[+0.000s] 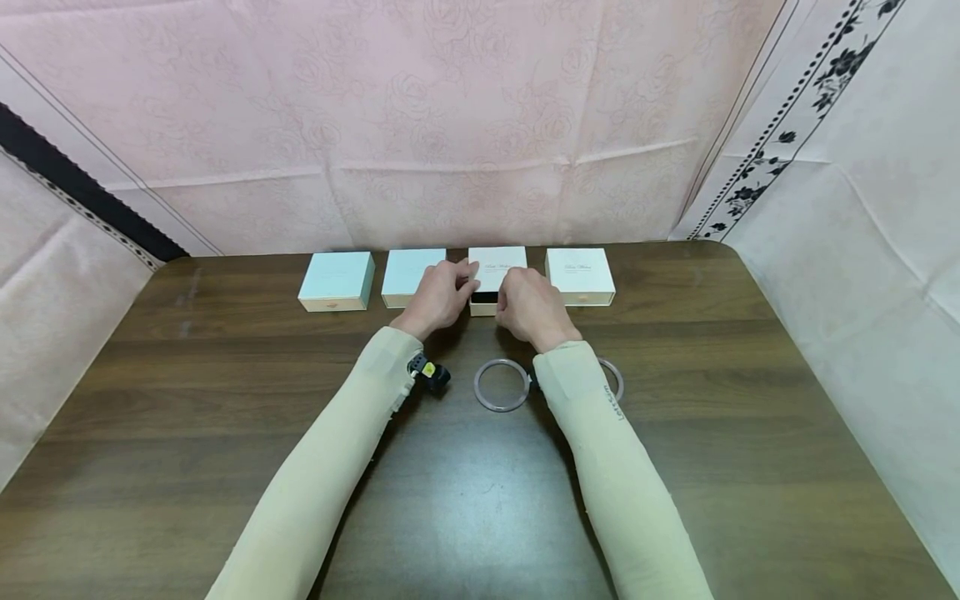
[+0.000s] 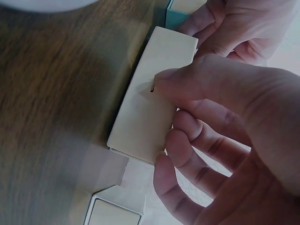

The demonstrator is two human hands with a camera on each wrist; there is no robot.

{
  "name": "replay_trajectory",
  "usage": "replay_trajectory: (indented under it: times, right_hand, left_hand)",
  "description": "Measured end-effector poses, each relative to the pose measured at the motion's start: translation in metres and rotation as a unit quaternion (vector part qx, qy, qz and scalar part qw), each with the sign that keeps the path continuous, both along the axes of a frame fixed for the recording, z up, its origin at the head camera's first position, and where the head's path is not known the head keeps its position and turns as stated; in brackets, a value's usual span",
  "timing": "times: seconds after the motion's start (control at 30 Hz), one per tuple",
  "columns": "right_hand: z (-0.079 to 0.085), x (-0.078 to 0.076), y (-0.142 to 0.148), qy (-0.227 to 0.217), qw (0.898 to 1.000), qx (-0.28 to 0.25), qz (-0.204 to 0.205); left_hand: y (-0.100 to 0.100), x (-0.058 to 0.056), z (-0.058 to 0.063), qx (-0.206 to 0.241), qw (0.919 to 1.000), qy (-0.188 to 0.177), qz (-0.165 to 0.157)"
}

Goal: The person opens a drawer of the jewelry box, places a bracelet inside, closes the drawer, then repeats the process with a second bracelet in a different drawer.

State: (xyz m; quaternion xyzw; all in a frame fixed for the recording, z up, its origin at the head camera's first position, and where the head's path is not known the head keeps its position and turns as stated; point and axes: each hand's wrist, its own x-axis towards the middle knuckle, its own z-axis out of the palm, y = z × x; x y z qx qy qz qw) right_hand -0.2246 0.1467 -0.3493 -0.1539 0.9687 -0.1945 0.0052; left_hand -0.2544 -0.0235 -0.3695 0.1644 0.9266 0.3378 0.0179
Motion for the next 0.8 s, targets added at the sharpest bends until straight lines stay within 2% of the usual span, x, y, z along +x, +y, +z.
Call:
replay_trajectory:
  times: [0.8]
  right_hand:
    - [0.0024, 0.0025, 0.0002, -0.015, 1.0, 0.006, 0.004]
  left_hand:
    - [-0.0005, 0.0009, 0.0005, -0.006, 1.0, 0.005, -0.001]
